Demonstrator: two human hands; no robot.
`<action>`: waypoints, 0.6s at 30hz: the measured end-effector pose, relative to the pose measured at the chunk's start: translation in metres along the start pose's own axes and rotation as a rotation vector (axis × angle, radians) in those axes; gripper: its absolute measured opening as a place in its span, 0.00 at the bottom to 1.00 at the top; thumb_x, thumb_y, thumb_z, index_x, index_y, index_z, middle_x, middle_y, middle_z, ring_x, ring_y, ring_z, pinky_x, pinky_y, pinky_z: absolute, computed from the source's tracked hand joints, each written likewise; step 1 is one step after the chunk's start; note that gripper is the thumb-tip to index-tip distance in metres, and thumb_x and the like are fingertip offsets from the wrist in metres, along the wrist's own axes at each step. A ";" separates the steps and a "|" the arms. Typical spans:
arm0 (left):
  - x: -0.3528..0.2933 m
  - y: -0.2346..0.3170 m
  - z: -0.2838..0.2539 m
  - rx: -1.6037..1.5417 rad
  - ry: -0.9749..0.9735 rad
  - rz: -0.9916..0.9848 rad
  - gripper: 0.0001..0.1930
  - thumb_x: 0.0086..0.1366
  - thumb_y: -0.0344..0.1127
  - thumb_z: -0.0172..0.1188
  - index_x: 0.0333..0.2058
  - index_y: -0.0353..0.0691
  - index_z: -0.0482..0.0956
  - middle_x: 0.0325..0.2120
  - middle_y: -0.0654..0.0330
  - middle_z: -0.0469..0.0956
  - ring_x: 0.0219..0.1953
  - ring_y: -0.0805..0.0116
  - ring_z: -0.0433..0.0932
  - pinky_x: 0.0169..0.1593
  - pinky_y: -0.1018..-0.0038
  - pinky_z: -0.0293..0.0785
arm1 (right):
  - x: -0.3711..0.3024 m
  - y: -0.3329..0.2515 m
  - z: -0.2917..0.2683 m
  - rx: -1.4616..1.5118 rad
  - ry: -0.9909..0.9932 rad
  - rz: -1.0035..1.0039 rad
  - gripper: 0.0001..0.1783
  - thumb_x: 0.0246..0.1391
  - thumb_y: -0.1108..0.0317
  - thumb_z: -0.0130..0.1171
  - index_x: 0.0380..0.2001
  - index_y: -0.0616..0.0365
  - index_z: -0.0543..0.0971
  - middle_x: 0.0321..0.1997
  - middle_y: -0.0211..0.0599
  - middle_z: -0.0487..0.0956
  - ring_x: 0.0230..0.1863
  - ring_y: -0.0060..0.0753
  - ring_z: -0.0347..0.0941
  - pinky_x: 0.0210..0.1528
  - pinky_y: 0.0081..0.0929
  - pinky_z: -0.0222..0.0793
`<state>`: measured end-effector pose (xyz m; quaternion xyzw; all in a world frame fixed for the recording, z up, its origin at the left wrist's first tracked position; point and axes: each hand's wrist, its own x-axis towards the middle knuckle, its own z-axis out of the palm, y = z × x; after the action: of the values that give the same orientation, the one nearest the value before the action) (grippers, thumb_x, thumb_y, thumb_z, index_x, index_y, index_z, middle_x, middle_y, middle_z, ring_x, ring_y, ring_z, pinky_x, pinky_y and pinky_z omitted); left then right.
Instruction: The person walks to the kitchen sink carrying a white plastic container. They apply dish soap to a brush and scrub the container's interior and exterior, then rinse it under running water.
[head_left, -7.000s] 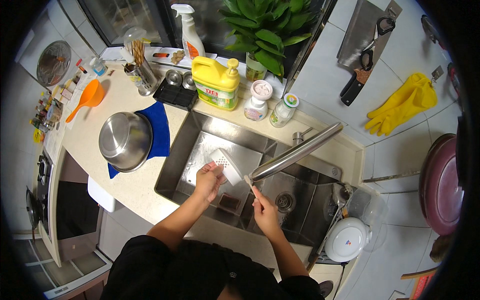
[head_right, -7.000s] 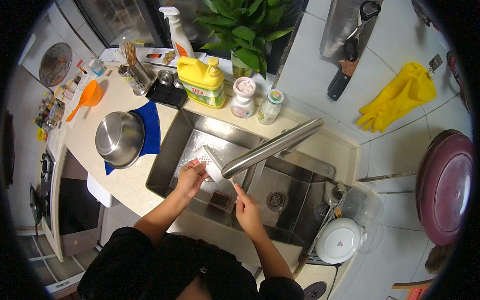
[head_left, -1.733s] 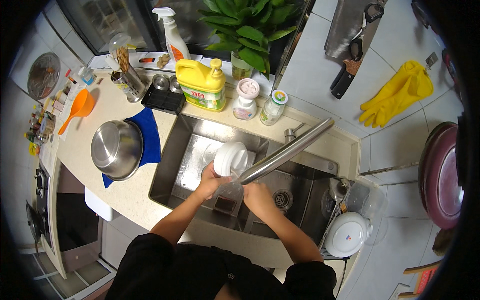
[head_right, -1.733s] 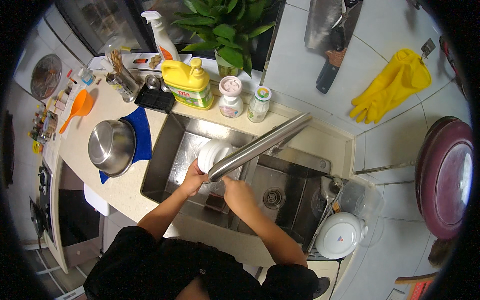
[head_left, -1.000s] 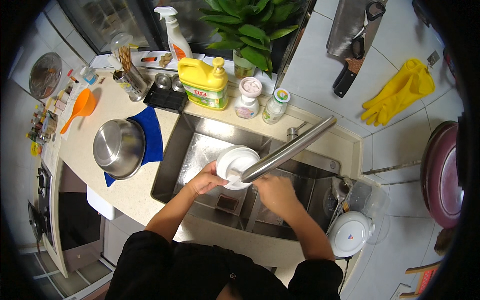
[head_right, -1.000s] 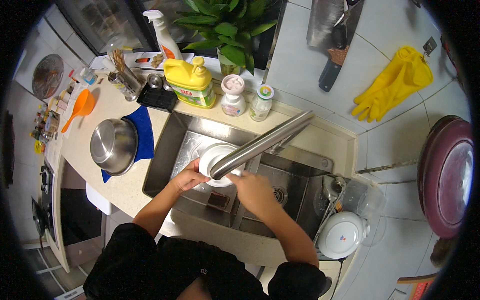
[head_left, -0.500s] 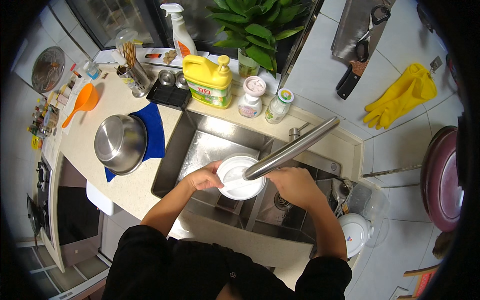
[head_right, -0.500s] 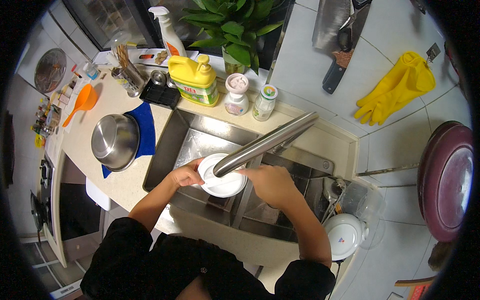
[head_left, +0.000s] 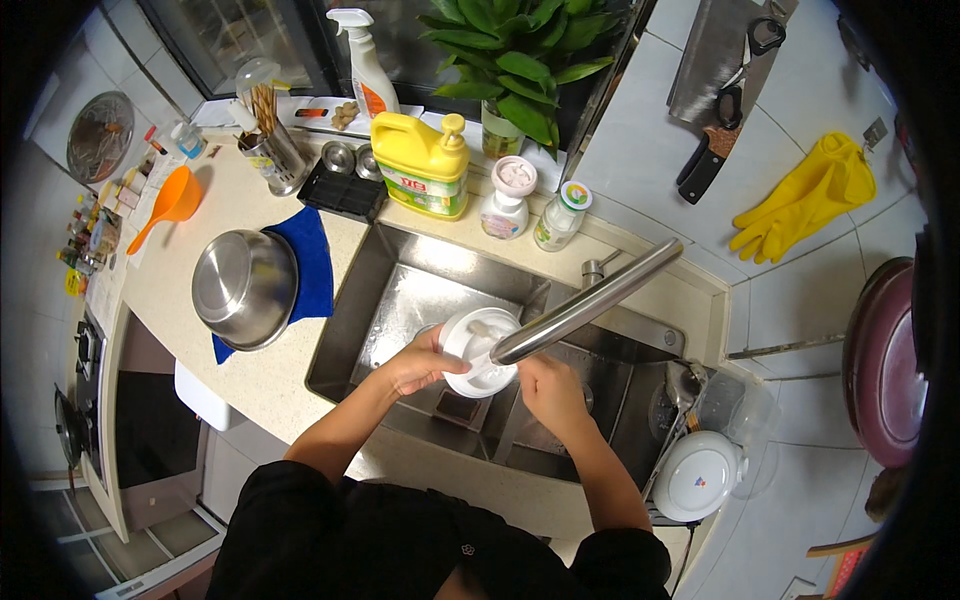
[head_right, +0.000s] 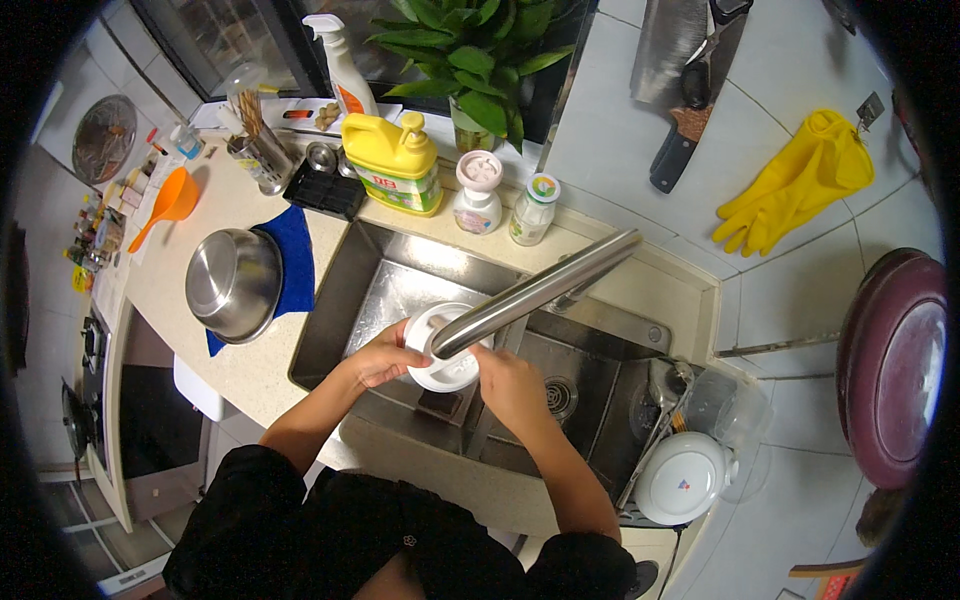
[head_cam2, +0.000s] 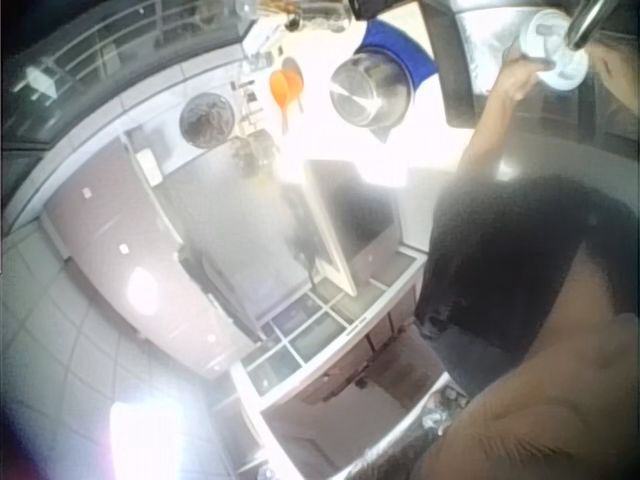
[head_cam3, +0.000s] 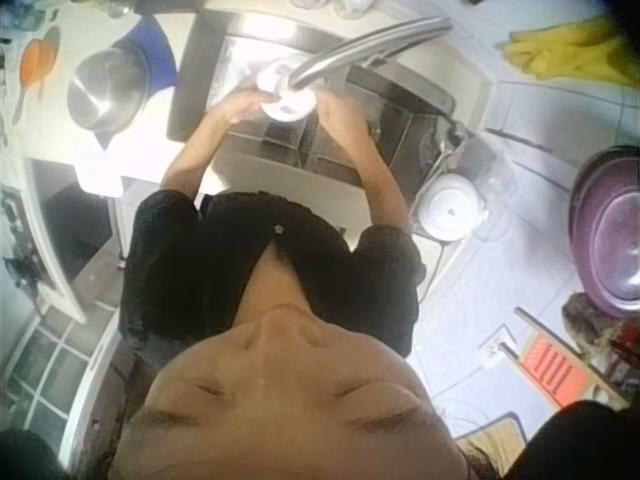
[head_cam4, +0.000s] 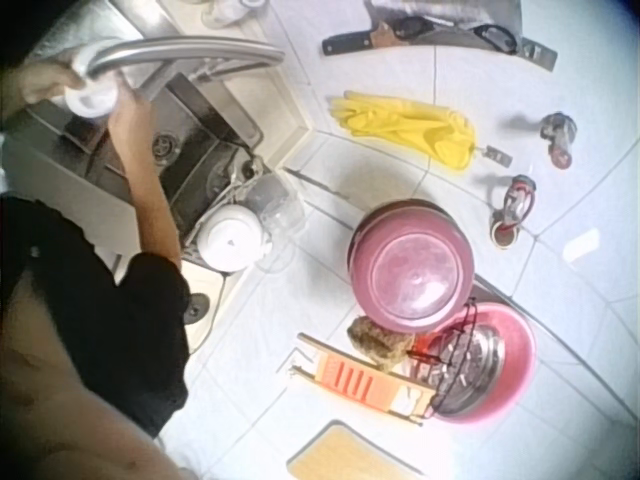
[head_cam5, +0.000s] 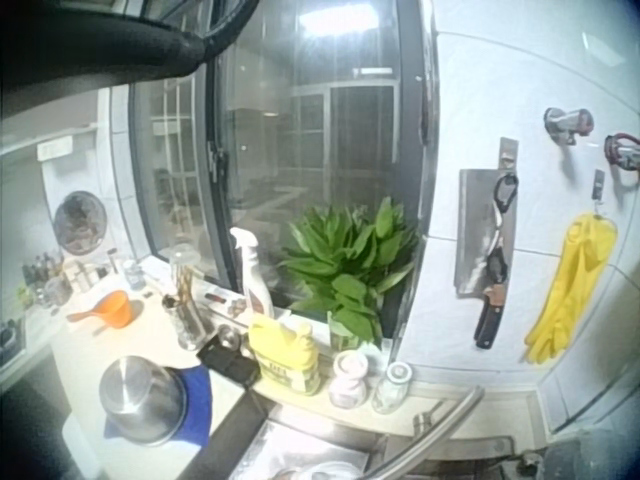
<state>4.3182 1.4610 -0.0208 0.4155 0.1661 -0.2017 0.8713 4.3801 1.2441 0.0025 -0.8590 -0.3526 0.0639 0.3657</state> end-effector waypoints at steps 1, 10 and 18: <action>0.001 -0.001 -0.002 0.015 0.007 -0.001 0.31 0.46 0.19 0.60 0.51 0.37 0.64 0.42 0.58 0.73 0.43 0.69 0.74 0.47 0.73 0.71 | 0.001 0.001 0.000 -0.001 -0.002 -0.011 0.15 0.48 0.73 0.50 0.41 0.50 0.76 0.22 0.46 0.74 0.24 0.49 0.72 0.25 0.41 0.68; -0.001 -0.009 -0.004 0.230 0.098 0.091 0.30 0.43 0.19 0.61 0.49 0.35 0.66 0.40 0.59 0.74 0.42 0.72 0.73 0.45 0.76 0.71 | -0.007 -0.009 0.012 -0.031 -0.023 -0.084 0.19 0.46 0.74 0.52 0.44 0.46 0.75 0.22 0.42 0.73 0.21 0.47 0.71 0.23 0.38 0.67; -0.007 -0.009 0.001 0.194 0.194 0.095 0.28 0.43 0.20 0.61 0.47 0.34 0.67 0.39 0.59 0.74 0.40 0.71 0.74 0.45 0.76 0.70 | -0.010 -0.013 0.021 -0.031 0.020 -0.078 0.14 0.47 0.72 0.53 0.39 0.50 0.77 0.20 0.42 0.74 0.20 0.43 0.72 0.22 0.37 0.67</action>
<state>4.3077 1.4564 -0.0232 0.5226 0.2095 -0.1342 0.8155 4.3576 1.2565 -0.0053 -0.8508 -0.3832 0.0356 0.3578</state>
